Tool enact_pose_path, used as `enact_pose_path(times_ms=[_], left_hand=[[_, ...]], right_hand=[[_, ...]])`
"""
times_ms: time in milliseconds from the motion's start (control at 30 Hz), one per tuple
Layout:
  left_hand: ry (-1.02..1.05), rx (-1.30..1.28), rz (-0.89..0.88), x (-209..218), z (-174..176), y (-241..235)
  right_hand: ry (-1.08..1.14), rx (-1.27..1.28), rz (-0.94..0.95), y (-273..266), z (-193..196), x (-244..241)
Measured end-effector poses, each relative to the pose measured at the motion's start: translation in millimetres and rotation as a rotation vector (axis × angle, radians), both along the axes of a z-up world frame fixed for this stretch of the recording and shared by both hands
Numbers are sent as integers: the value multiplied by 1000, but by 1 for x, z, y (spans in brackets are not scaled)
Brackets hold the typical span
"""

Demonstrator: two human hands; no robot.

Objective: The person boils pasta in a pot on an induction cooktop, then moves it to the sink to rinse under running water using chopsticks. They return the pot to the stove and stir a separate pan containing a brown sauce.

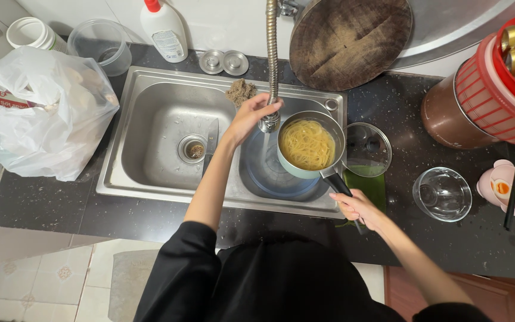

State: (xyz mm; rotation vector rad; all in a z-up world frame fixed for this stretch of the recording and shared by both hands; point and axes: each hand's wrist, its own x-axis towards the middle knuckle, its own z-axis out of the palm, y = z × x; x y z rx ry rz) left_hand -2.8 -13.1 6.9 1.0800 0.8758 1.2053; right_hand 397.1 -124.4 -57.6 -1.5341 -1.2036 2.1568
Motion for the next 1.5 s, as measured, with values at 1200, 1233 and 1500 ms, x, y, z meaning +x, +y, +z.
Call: enact_pose_path(times_ms=[1200,1233,1500], left_hand=[[-20,-504,100,151,-69,-141],[-22,-511,103,160,-61,-147],[52,-642,35,197,-84,-172]], right_hand=[[94,191,-265,-19,41,-43],[92,184,-262,-28,30,-43],[63,106,-274,-78,-5,-56]])
